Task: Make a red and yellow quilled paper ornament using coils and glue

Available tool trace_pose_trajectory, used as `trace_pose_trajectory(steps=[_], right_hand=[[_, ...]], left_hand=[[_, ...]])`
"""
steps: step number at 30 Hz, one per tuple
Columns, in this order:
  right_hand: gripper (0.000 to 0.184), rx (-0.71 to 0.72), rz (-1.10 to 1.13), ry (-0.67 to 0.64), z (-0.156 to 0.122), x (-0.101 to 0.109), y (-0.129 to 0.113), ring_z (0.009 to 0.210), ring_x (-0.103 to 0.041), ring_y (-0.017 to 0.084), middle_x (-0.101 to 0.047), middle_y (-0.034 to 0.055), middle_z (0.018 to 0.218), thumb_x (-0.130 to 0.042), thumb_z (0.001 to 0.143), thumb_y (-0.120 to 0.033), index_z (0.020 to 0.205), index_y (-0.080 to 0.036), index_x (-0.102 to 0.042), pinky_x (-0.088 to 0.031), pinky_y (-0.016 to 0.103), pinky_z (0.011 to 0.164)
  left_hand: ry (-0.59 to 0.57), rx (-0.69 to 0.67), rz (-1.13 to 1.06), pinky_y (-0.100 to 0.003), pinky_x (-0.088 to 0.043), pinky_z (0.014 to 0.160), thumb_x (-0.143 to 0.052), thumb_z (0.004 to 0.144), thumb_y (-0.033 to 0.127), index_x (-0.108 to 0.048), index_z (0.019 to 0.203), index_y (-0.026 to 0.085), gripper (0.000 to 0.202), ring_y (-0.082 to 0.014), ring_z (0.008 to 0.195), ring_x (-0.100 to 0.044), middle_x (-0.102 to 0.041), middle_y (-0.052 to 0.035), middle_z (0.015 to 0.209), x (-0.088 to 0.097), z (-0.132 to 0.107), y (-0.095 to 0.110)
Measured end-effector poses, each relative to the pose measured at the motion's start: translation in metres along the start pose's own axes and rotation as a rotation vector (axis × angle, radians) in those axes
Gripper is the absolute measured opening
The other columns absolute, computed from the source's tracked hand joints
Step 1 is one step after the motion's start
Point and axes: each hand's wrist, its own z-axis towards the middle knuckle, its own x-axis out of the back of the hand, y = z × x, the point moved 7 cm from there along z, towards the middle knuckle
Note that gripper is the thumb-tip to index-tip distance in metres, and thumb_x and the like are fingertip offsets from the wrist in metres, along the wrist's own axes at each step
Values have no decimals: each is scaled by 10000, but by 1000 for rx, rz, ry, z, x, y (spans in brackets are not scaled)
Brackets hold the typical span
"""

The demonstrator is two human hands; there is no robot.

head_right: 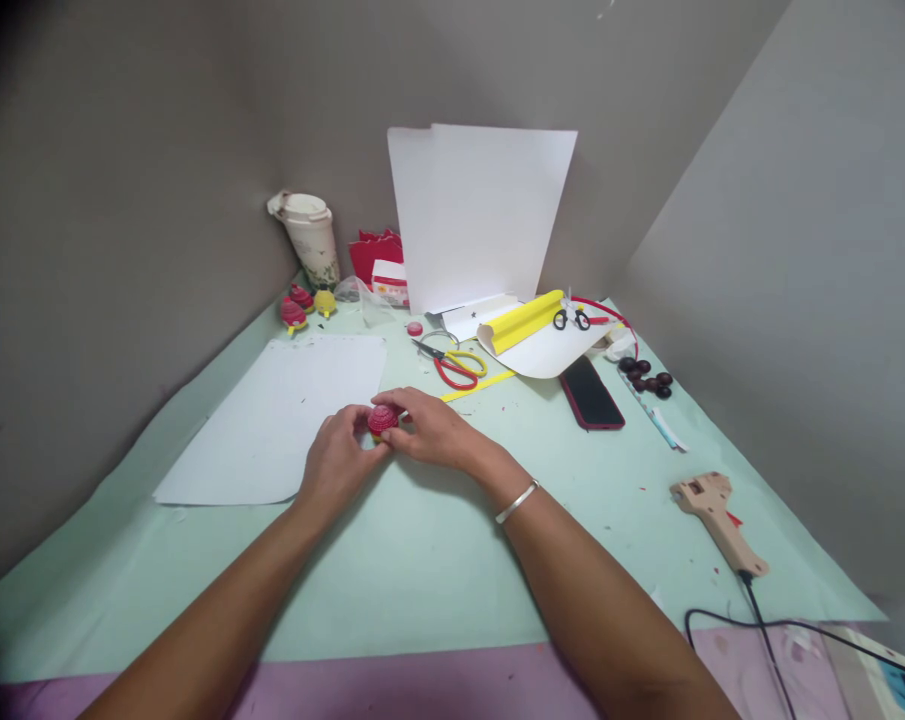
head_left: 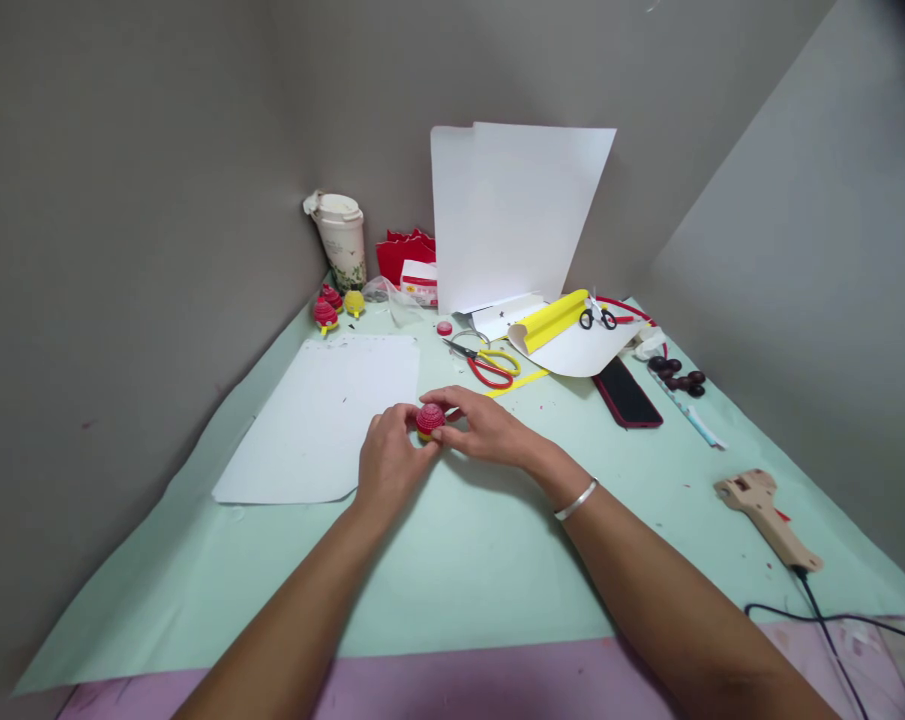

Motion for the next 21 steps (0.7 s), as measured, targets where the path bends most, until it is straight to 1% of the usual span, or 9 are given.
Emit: trace_pose_trajectory(steps=[5,8,13,17,21], right_hand=[[484,-10,25,7,-1,0,0,1132,-604,207,-593,89,1292,-628,824,-154,1298,-214,-551,-519,383,974],[505,-10,36,3,-1,0,0,1137,-606,211,-597,88,1289,-639,820,-159,1311,-216,-536,-515,393,986],[538,-30,26,-15,-1,-1,2,1065,-637,207,-617,89,1252,-652,810,-163,1328,-209,-517,-526,400,967],[499,-7,4,7,0,0,2,1092,-622,209,-607,102,1267,-636,815,-154,1303,-186,-539,-524,389,967],[483,-5,-18,21,-1,3,3,1106,-615,217,-605,105,1267,-638,822,-163,1295,-191,-546,-520,396,969]], left_hand=[[-24,-25,-22,-384,-459,852,-638,749,316,-584,1017,213,293,-272,1000,-568,-663,-68,1031,0,-2,0],[-37,-26,-32,-380,-460,854,-615,775,310,-599,1050,208,294,-266,990,-573,-659,-72,1024,0,-3,-1],[-43,-19,-57,-373,-464,834,-609,780,295,-620,1036,211,269,-253,964,-578,-663,-62,1006,0,-3,-2],[-24,-8,-98,-366,-467,828,-624,771,305,-619,1005,220,249,-245,962,-591,-674,-53,1016,0,-1,-2],[-27,-13,-103,-366,-473,825,-628,768,305,-611,998,226,244,-241,954,-604,-680,-48,1009,-2,1,0]])
